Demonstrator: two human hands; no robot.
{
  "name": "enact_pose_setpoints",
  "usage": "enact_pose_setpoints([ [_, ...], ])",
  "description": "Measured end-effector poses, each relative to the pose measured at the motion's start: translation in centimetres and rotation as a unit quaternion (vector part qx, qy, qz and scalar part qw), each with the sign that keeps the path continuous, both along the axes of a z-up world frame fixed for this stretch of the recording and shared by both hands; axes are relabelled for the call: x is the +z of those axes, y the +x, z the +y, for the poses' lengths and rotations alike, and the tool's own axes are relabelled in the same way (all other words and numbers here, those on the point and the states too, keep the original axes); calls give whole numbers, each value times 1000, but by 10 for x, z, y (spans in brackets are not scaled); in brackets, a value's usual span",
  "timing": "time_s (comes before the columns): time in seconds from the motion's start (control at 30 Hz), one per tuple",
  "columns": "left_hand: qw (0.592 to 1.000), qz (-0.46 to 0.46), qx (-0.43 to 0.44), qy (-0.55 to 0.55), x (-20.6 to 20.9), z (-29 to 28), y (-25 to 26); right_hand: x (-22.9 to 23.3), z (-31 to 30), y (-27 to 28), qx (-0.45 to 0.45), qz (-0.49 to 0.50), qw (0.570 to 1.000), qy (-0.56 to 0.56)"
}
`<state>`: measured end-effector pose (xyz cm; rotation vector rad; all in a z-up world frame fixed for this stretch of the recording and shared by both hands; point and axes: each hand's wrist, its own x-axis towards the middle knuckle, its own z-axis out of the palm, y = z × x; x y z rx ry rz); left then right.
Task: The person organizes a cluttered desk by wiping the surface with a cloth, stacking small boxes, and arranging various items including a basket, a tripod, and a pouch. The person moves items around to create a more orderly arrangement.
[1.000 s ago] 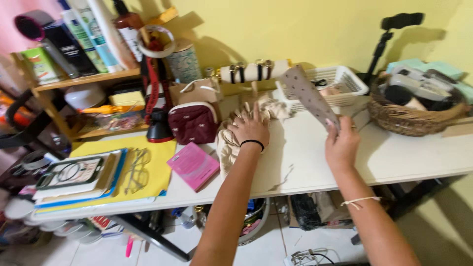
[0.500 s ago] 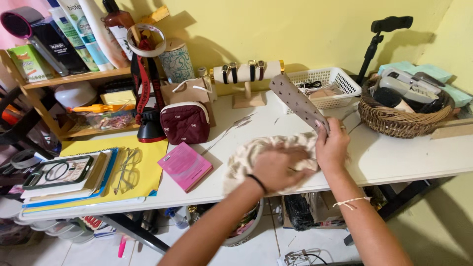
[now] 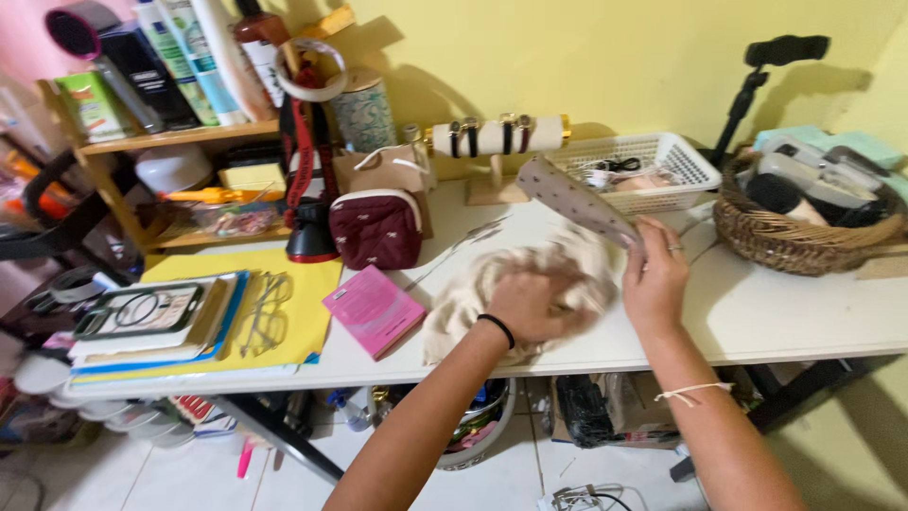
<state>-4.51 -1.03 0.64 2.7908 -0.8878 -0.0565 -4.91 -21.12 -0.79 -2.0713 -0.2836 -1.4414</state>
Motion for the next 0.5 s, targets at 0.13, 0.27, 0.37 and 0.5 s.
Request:
enact_pose_setpoints([
  [0.13, 846, 171, -68, -501, 5, 27, 1, 3, 0, -5, 27, -1, 1000, 11],
  [0.27, 644, 272, 44, -714, 21, 66, -2, 15, 15, -20, 35, -29, 994, -97],
  [0.37, 605, 268, 58, -747, 30, 96, -9, 31, 42, -27, 73, -8, 988, -132],
  [0.5, 550, 177, 91, -811, 31, 160, -2, 53, 110, -38, 178, 58, 977, -100],
])
